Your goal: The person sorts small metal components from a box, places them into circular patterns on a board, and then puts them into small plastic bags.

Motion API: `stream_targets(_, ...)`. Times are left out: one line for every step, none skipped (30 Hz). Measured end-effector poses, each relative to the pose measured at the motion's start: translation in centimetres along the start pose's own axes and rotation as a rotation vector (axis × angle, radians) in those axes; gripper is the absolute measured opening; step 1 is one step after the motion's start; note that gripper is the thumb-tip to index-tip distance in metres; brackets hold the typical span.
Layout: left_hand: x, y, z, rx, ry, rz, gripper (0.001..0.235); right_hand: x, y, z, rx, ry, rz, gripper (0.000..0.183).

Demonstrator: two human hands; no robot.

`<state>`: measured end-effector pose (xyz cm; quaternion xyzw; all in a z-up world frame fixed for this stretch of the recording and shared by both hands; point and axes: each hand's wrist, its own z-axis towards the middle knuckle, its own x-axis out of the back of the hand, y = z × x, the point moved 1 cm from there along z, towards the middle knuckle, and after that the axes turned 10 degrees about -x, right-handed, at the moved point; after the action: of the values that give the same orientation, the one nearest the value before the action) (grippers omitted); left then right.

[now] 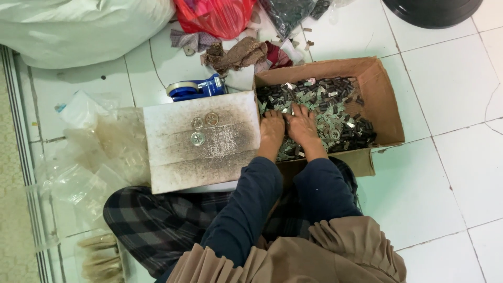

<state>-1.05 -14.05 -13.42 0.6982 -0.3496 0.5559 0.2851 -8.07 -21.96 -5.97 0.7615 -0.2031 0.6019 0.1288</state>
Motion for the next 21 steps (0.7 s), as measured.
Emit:
stream_targets(0.6,0.1,-0.6,0.013,-0.006,-0.003,0.036,-1.0,0.3,0.2,0.014,-0.006,-0.001,0.039)
stream_targets(1.2,0.1,-1.2,0.009,0.004,-0.045,0.033,-1.9,0.5,0.5,0.035,0.035,-0.019,0.038)
stream_targets(2.0,0.1,-1.5,0.003,0.02,-0.084,0.031,-2.7,0.8,0.9,0.054,0.082,-0.038,0.037)
stream_targets(2.6,0.1,-2.0,0.014,0.021,-0.085,0.031,-2.9,0.8,0.9,0.066,0.082,-0.038,0.037)
stream_targets(3.3,0.2,-2.5,-0.009,0.026,-0.053,0.028,-3.2,0.9,0.8,0.065,0.095,-0.03,0.04)
stream_targets(4.0,0.4,-3.0,-0.033,0.032,-0.022,0.026,-3.4,1.1,0.6,0.065,0.108,-0.022,0.043)
stream_targets(3.6,0.4,-2.9,-0.03,0.033,-0.022,0.026,-3.9,1.1,0.7,0.068,0.109,-0.023,0.043)
stream_targets(3.1,0.4,-2.8,-0.04,0.068,-0.027,0.025,-4.3,1.2,0.7,0.077,0.144,-0.019,0.039)
stream_targets(2.8,0.4,-2.6,-0.051,0.106,-0.032,0.025,-4.6,1.4,0.8,0.087,0.181,-0.016,0.035)
stream_targets(2.5,0.5,-2.6,-0.048,0.11,-0.032,0.025,-5.3,1.9,0.9,0.089,0.184,-0.018,0.035)
stream_targets(2.2,0.6,-2.5,-0.069,0.139,-0.038,0.023,-5.9,2.2,1.0,0.103,0.264,0.034,0.031)
stream_targets(1.8,0.6,-2.6,-0.09,0.168,-0.043,0.022,-6.5,2.5,1.2,0.116,0.342,0.087,0.027)
stream_targets(0.6,0.7,-1.8,-0.081,0.173,-0.044,0.022,-6.6,2.7,1.2,0.125,0.345,0.085,0.027)
stream_targets(-0.6,0.8,-1.1,-0.074,0.286,-0.036,0.02,-6.7,2.8,1.2,0.133,0.39,0.146,0.025)
stream_targets(-1.7,0.9,-0.5,-0.068,0.399,-0.028,0.018,-6.8,3.0,1.1,0.138,0.434,0.207,0.022)
stream_targets(-0.3,0.8,-1.7,-0.061,0.403,-0.029,0.018,-6.1,2.7,0.5,0.146,0.435,0.203,0.022)
stream_targets(1.3,0.6,-2.8,-0.045,0.494,-0.041,0.016,-5.2,2.6,0.1,0.128,0.46,0.345,0.021)
stream_targets(2.9,0.4,-4.0,-0.03,0.586,-0.052,0.014,-4.4,2.5,-0.2,0.111,0.483,0.487,0.02)
stream_targets(3.9,0.2,-4.3,-0.02,0.591,-0.053,0.014,-2.4,1.8,-1.2,0.122,0.484,0.483,0.02)
stream_targets(4.8,0.0,-4.6,-0.02,0.63,-0.309,0.015,-0.5,1.2,-2.1,0.104,0.481,0.629,0.017)
stream_targets(5.3,-0.1,-5.4,-0.017,0.658,-0.569,0.017,1.1,0.6,-3.4,0.085,0.465,0.775,0.016)
